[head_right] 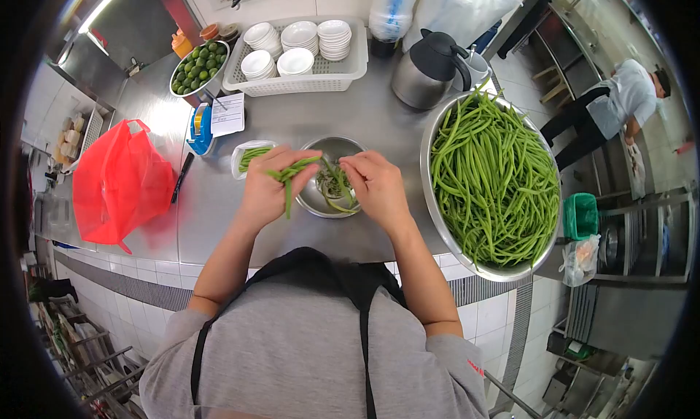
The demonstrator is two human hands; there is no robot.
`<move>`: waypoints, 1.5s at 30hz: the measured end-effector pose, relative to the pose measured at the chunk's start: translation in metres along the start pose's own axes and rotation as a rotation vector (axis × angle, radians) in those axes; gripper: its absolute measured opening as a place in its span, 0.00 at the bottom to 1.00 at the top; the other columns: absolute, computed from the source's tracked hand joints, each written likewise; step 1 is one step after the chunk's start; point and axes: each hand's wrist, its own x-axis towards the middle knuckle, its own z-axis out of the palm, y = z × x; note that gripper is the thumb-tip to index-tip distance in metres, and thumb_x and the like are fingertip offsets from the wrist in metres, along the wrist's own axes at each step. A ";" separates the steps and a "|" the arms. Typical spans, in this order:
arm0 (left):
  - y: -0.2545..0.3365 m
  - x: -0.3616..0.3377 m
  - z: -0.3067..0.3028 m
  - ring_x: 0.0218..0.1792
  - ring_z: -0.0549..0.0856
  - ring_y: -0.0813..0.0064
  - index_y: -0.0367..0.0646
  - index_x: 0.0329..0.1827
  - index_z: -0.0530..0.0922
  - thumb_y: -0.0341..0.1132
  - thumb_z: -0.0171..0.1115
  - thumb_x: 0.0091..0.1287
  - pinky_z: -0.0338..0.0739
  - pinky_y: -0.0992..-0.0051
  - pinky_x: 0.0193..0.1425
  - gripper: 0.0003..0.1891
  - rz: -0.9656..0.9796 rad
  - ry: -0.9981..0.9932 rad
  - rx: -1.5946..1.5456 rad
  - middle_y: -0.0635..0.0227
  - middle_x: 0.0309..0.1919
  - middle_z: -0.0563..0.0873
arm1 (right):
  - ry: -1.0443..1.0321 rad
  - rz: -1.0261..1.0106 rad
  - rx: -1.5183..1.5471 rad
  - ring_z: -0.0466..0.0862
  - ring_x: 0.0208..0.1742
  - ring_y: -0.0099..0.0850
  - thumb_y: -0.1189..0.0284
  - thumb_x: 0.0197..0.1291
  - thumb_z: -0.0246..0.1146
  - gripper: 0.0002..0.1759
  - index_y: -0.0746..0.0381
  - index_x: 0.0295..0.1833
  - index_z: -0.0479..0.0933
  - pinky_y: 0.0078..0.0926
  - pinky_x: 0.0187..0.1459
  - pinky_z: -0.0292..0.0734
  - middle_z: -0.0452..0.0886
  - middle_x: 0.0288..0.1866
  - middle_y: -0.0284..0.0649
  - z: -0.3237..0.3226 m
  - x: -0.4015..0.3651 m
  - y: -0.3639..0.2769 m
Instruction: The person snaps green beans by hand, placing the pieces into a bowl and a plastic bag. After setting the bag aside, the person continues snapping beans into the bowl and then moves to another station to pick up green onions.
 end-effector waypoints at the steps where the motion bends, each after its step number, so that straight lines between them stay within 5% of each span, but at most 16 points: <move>1: 0.004 0.005 -0.003 0.26 0.79 0.72 0.41 0.39 0.82 0.34 0.66 0.56 0.71 0.76 0.31 0.10 0.039 -0.039 0.134 0.62 0.28 0.81 | -0.017 -0.023 0.081 0.81 0.28 0.32 0.77 0.55 0.61 0.06 0.65 0.39 0.80 0.23 0.30 0.73 0.80 0.31 0.41 0.000 0.001 -0.007; 5: -0.014 0.014 0.001 0.24 0.79 0.67 0.39 0.36 0.82 0.37 0.67 0.56 0.70 0.73 0.29 0.11 0.237 -0.155 0.061 0.60 0.25 0.81 | -0.029 0.099 0.391 0.81 0.31 0.30 0.78 0.56 0.61 0.06 0.66 0.38 0.80 0.21 0.31 0.74 0.80 0.33 0.41 -0.004 0.003 -0.015; 7: -0.005 0.017 -0.005 0.23 0.78 0.56 0.36 0.33 0.80 0.36 0.66 0.56 0.72 0.66 0.29 0.11 -0.181 -0.342 -0.075 0.56 0.20 0.79 | -0.061 0.027 0.319 0.81 0.30 0.28 0.79 0.54 0.62 0.08 0.65 0.41 0.80 0.20 0.32 0.73 0.80 0.35 0.42 -0.009 0.002 -0.011; 9: -0.011 0.016 -0.004 0.23 0.78 0.55 0.35 0.33 0.80 0.36 0.65 0.57 0.72 0.66 0.28 0.11 -0.132 -0.301 -0.033 0.55 0.20 0.79 | -0.097 -0.214 -0.083 0.80 0.29 0.28 0.79 0.51 0.63 0.06 0.66 0.37 0.80 0.21 0.31 0.73 0.78 0.32 0.42 -0.013 0.002 -0.013; 13: -0.019 0.016 -0.001 0.22 0.75 0.53 0.34 0.32 0.79 0.36 0.64 0.58 0.71 0.67 0.27 0.11 -0.098 -0.323 -0.016 0.52 0.21 0.79 | -0.085 -0.306 -0.239 0.76 0.25 0.35 0.77 0.52 0.62 0.03 0.65 0.30 0.79 0.25 0.27 0.73 0.76 0.27 0.40 -0.011 -0.001 -0.011; 16: -0.022 0.012 0.007 0.19 0.75 0.60 0.35 0.31 0.79 0.37 0.62 0.60 0.70 0.68 0.26 0.11 -0.064 -0.388 -0.091 0.55 0.18 0.78 | -0.122 -0.079 -0.096 0.76 0.24 0.29 0.79 0.50 0.60 0.01 0.65 0.29 0.76 0.23 0.27 0.71 0.75 0.24 0.37 -0.005 -0.006 -0.001; 18: -0.026 0.007 0.016 0.19 0.74 0.67 0.36 0.31 0.80 0.37 0.60 0.62 0.69 0.70 0.25 0.11 -0.115 -0.393 -0.227 0.60 0.17 0.77 | -0.003 0.190 0.714 0.75 0.24 0.22 0.79 0.51 0.59 0.02 0.66 0.30 0.77 0.20 0.27 0.70 0.76 0.23 0.35 0.004 -0.005 0.013; 20: -0.034 0.006 0.025 0.18 0.74 0.74 0.37 0.31 0.80 0.38 0.59 0.63 0.68 0.73 0.23 0.11 -0.177 -0.396 -0.366 0.65 0.16 0.76 | 0.093 0.308 0.912 0.75 0.25 0.20 0.79 0.51 0.59 0.02 0.66 0.29 0.77 0.19 0.27 0.69 0.76 0.24 0.34 0.000 0.001 0.009; 21: -0.039 0.007 0.030 0.18 0.72 0.80 0.38 0.32 0.80 0.38 0.58 0.65 0.65 0.77 0.22 0.11 -0.305 -0.229 -0.496 0.70 0.16 0.75 | 0.188 0.429 1.111 0.74 0.26 0.18 0.78 0.52 0.60 0.03 0.67 0.29 0.77 0.17 0.28 0.68 0.77 0.24 0.33 -0.002 0.004 0.006; 23: -0.048 0.007 0.033 0.18 0.70 0.86 0.39 0.33 0.80 0.38 0.56 0.66 0.62 0.81 0.20 0.11 -0.435 -0.053 -0.616 0.75 0.17 0.74 | 0.088 0.411 0.902 0.76 0.26 0.23 0.75 0.55 0.60 0.06 0.68 0.33 0.78 0.20 0.29 0.70 0.79 0.26 0.38 -0.001 0.001 0.012; 25: -0.051 0.016 0.031 0.17 0.66 0.90 0.38 0.35 0.79 0.37 0.54 0.68 0.57 0.86 0.20 0.11 -0.410 0.216 -0.908 0.78 0.18 0.72 | -0.176 0.213 0.161 0.79 0.27 0.29 0.74 0.56 0.60 0.08 0.68 0.39 0.78 0.24 0.32 0.72 0.80 0.28 0.43 0.002 -0.001 0.009; 31: -0.036 0.019 0.038 0.17 0.64 0.92 0.40 0.34 0.77 0.37 0.52 0.69 0.54 0.86 0.18 0.10 -0.372 0.320 -0.774 0.81 0.19 0.71 | -0.248 0.080 0.091 0.79 0.28 0.41 0.74 0.52 0.60 0.05 0.65 0.33 0.78 0.31 0.32 0.74 0.78 0.28 0.48 0.016 -0.003 -0.005; 35: -0.036 0.014 0.041 0.18 0.66 0.90 0.38 0.34 0.77 0.35 0.51 0.69 0.58 0.86 0.21 0.10 -0.323 0.311 -0.861 0.78 0.19 0.72 | -0.074 -0.035 0.149 0.74 0.22 0.31 0.76 0.52 0.60 0.04 0.65 0.32 0.78 0.26 0.25 0.68 0.74 0.22 0.43 0.016 -0.001 0.002; 38: -0.023 0.003 0.043 0.20 0.67 0.90 0.37 0.36 0.76 0.34 0.50 0.69 0.59 0.87 0.24 0.10 -0.215 0.284 -0.851 0.76 0.20 0.73 | 0.093 0.101 0.183 0.73 0.21 0.25 0.77 0.52 0.59 0.04 0.67 0.30 0.78 0.22 0.25 0.66 0.75 0.21 0.39 0.018 0.002 0.008; 40: -0.016 -0.002 0.045 0.22 0.69 0.87 0.38 0.37 0.76 0.36 0.51 0.69 0.62 0.85 0.26 0.10 -0.190 0.386 -0.787 0.74 0.21 0.74 | 0.051 0.445 0.655 0.72 0.22 0.22 0.78 0.52 0.57 0.05 0.67 0.27 0.77 0.19 0.24 0.65 0.76 0.21 0.34 0.023 0.001 0.015; 45: -0.050 0.004 0.038 0.25 0.74 0.80 0.40 0.39 0.74 0.41 0.53 0.68 0.68 0.78 0.29 0.12 -0.425 0.544 -1.333 0.71 0.21 0.74 | 0.096 0.411 1.151 0.73 0.26 0.21 0.77 0.54 0.56 0.06 0.66 0.30 0.77 0.16 0.31 0.68 0.77 0.24 0.36 0.014 -0.012 0.009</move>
